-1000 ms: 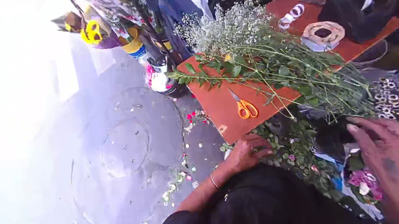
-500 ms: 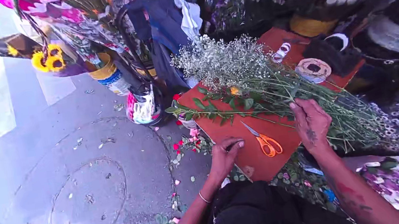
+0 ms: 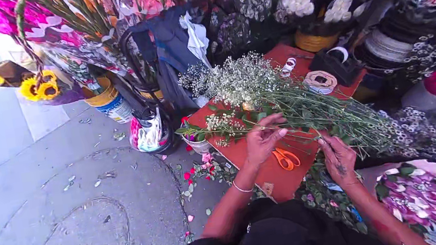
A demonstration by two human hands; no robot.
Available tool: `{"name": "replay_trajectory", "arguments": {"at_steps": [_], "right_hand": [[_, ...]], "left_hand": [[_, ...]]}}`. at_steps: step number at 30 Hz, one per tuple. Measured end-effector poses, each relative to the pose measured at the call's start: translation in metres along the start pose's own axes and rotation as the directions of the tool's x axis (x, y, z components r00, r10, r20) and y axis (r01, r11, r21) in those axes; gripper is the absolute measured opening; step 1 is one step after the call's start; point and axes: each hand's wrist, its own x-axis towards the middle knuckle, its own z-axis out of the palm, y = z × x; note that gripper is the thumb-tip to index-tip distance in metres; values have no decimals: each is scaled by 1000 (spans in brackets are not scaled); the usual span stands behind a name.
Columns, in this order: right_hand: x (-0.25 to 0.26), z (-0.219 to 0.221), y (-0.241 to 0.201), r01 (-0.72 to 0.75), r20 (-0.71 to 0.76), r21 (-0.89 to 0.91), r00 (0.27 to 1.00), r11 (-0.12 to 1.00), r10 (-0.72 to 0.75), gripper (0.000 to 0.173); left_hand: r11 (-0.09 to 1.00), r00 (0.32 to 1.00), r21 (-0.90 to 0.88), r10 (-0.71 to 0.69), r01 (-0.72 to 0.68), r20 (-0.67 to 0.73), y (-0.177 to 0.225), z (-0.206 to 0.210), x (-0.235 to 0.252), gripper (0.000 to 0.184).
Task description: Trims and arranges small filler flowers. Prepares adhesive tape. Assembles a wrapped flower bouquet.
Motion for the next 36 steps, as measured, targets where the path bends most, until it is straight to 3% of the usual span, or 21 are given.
{"name": "replay_trajectory", "arguments": {"at_steps": [4, 8, 12, 16, 21, 25, 28, 29, 30, 32, 33, 34, 36], "right_hand": [[-7, -4, 9, -8, -6, 39, 1000, 999, 8, 36], [2, -8, 3, -32, -3, 108, 999, 994, 32, 35], [17, -10, 2, 73, -35, 57, 997, 996, -71, 32], [27, -4, 6, 166, -26, 36, 986, 985, -166, 31], [37, -1, 11, 273, 26, 31, 961, 961, -274, 31], [43, 5, 30, 175, 169, -25, 971, 984, -169, 37], [53, 7, -1, 59, 254, -226, 967, 972, 1, 44], [54, 10, -22, 98, 197, -244, 979, 965, -49, 44], [52, 16, -41, 220, 128, -232, 973, 947, -194, 36], [46, 36, -80, 489, 107, -95, 871, 867, -480, 21], [46, 48, -96, 549, 156, -46, 829, 835, -537, 23], [47, 60, -107, 544, 216, -36, 823, 838, -525, 27], [54, 76, -117, 416, 282, -52, 878, 908, -387, 32]], "left_hand": [[995, 997, -87, 54, -58, -46, 5, -2, -7, 23], [971, 997, -234, 43, -56, -61, 10, -8, -18, 29], [977, 990, -190, 70, -93, -126, 24, -23, -21, 20], [989, 960, -149, -53, 12, -274, 36, -37, -21, 15], [939, 821, -318, -282, 131, -497, 42, -61, -18, 13], [957, 827, -264, -241, 117, -508, 44, -71, -23, 12], [994, 890, -64, -106, 87, -443, 39, -67, -31, 9], [998, 899, -21, -66, 63, -432, 35, -65, -32, 9], [999, 901, -5, -40, 42, -433, 31, -62, -33, 9], [1000, 897, -9, -22, 20, -442, 23, -57, -38, 10], [1000, 896, -13, -15, 10, -444, 20, -55, -38, 9], [1000, 894, -15, -9, 2, -449, 19, -53, -38, 9], [1000, 886, -20, 1, -12, -463, 21, -52, -40, 9]]}}
